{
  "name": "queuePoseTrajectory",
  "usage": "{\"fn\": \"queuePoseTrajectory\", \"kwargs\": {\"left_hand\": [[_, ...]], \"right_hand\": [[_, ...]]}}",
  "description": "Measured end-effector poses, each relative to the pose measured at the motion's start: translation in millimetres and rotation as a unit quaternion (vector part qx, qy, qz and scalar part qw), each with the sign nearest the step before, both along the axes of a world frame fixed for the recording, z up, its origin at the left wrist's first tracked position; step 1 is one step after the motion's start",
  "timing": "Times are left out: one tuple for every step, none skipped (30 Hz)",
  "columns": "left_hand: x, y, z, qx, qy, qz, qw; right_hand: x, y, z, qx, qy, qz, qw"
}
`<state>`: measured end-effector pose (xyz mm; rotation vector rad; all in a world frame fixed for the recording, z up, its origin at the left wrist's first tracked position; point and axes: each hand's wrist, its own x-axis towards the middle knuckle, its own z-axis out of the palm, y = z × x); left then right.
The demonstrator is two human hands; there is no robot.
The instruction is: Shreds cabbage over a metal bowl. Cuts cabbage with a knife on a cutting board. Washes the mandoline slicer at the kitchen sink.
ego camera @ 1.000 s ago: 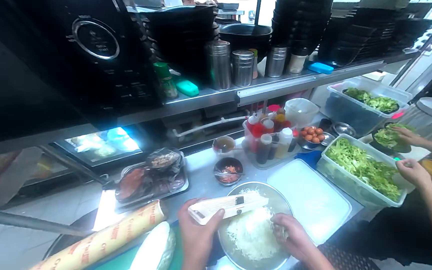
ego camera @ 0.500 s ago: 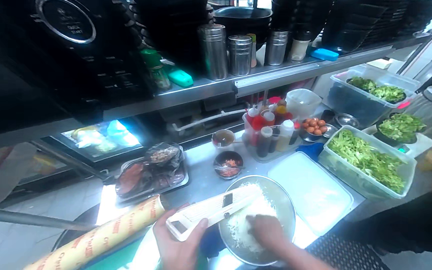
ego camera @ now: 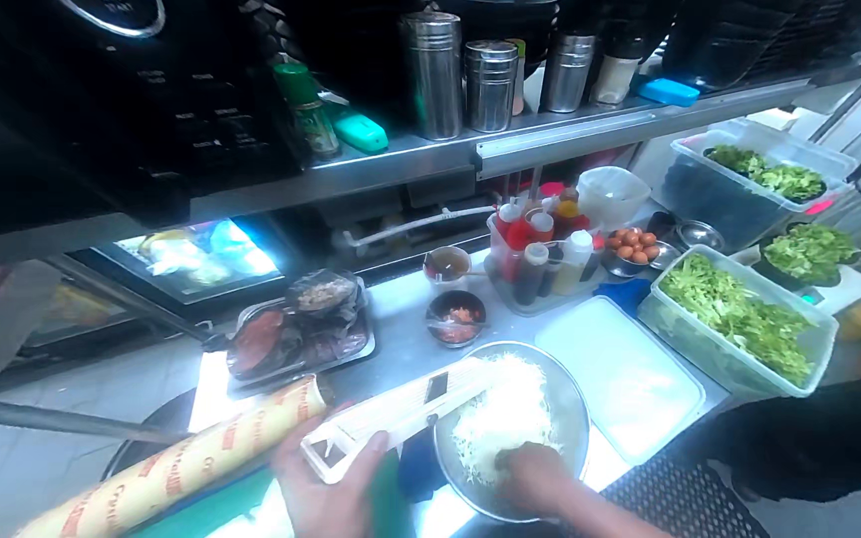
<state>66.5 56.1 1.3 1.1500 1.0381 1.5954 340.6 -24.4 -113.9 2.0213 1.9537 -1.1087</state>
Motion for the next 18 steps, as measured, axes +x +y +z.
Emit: {"fn": "queuePoseTrajectory", "kwargs": {"left_hand": [[-3.2,0.5,0.5,0.002,0.000,0.002,1.000],[-6.1,0.7,1.5,0.003,0.001,0.005,1.000],[-8.6,0.9,2.2,0.007,0.000,0.007,1.000],[-10.6,1.0,2.9,0.010,0.000,0.010,1.000],[-12.1,1.1,3.9,0.014,-0.001,0.010,1.000],[-12.9,1.5,4.5,0.018,-0.005,0.011,1.000],[-13.3,1.9,4.7,0.020,-0.010,0.011,1.000],[-12.8,2.2,4.9,0.020,-0.013,0.011,1.000],[-11.9,2.2,4.7,0.017,-0.014,0.011,1.000],[-11.1,1.9,3.9,0.015,-0.013,0.011,1.000],[-10.8,1.2,3.1,0.013,-0.014,0.010,1.000],[-11.2,0.4,3.3,0.012,-0.016,0.009,1.000],[-12.8,-0.7,4.5,0.013,-0.016,0.009,1.000],[-15.5,-2.4,5.9,0.014,-0.017,0.006,1.000],[-18.7,-4.1,6.8,0.015,-0.018,0.006,1.000],[-22.4,-5.1,7.3,0.017,-0.022,0.007,1.000],[-26.2,-5.9,7.2,0.018,-0.025,0.010,0.999],[-29.5,-6.9,6.9,0.017,-0.027,0.015,0.999]], "right_hand": [[0.7,-1.0,-0.3,0.006,-0.001,0.007,1.000],[6.4,2.7,1.7,0.015,0.000,-0.010,1.000],[16.0,9.3,4.2,0.028,0.003,-0.047,0.999],[28.0,18.5,7.0,0.046,0.004,-0.093,0.995],[41.1,30.1,7.9,0.066,-0.005,-0.139,0.988],[53.7,43.3,5.4,0.085,-0.022,-0.183,0.979],[65.1,57.2,0.2,0.094,-0.046,-0.218,0.970],[74.7,70.2,-6.9,0.091,-0.072,-0.240,0.964],[80.3,80.4,-14.6,0.079,-0.095,-0.246,0.961],[82.0,86.4,-23.3,0.065,-0.110,-0.234,0.964],[80.0,88.7,-29.7,0.050,-0.105,-0.210,0.971],[74.6,89.0,-30.2,0.035,-0.083,-0.175,0.980],[66.8,87.2,-25.4,0.030,-0.055,-0.141,0.988],[58.9,83.3,-17.4,0.031,-0.026,-0.112,0.993],[52.2,78.1,-8.2,0.030,0.008,-0.093,0.995],[47.2,72.8,1.5,0.020,0.043,-0.082,0.995],[44.5,67.8,10.5,0.006,0.082,-0.080,0.993],[44.9,63.7,15.2,-0.005,0.112,-0.087,0.990]]}}
